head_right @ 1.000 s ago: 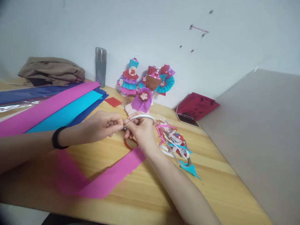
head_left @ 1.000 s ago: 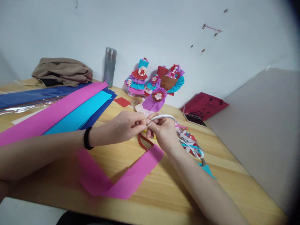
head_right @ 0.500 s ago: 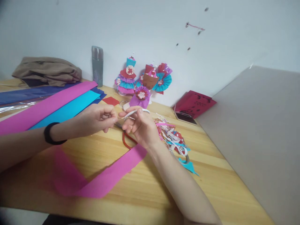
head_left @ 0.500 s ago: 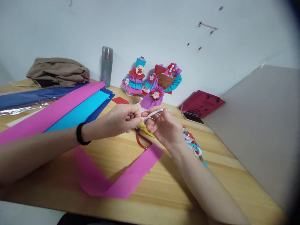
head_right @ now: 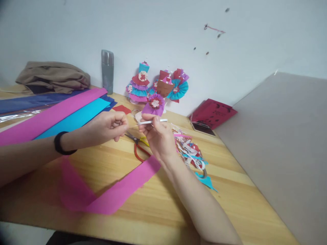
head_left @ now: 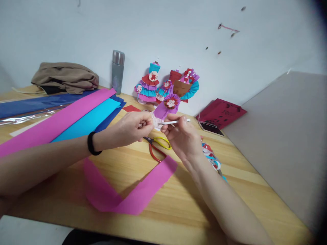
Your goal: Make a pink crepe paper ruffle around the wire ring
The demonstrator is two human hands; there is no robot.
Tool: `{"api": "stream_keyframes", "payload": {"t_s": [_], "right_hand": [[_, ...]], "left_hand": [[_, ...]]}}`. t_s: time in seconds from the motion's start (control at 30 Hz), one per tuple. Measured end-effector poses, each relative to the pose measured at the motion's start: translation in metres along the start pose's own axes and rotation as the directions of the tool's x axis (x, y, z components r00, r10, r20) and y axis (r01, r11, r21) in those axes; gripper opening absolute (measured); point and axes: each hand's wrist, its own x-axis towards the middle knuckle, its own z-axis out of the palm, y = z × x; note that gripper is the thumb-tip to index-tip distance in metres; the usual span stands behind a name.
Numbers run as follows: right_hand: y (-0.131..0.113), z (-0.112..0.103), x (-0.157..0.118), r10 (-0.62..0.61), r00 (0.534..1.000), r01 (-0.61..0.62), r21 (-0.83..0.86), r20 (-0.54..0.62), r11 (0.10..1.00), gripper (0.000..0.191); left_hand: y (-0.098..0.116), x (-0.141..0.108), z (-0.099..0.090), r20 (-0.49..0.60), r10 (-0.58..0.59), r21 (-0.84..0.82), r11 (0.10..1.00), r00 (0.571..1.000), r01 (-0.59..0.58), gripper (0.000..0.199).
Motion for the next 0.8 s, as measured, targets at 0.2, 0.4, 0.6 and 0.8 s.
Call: {"api": "stream_keyframes", "payload": {"t_s": [0.2,0.4,0.6,0.8], "right_hand": [[0.0014,-0.0006,-0.0004,0.029,1.0,-0.029,0.055,-0.003,0.998,0.029],[0.004,0.0001,-0.0012,0.004,1.0,-0.004,0.033,0.008,0.999,0.03],[0.0045,0.0023,-0.0041,0.011,0.999,-0.014,0.107,0.031,0.994,0.027],[0.0056,0.0084,-0.0074,0.025,0.999,-0.03,0.187,0.03,0.982,0.026]], "left_hand": [[-0.0005,0.0013,-0.0006,-0.05,-0.018,0.016,1.0,0.999,0.019,0.017],[0.0004,0.0017,0.0001,-0.009,0.001,-0.017,1.0,1.0,-0.002,0.017],[0.0014,0.0014,0.0014,-0.002,0.005,-0.065,0.998,1.0,-0.005,0.017],[0.0016,-0.0006,0.0032,0.004,-0.012,-0.092,0.996,1.0,0.012,0.018]]}}
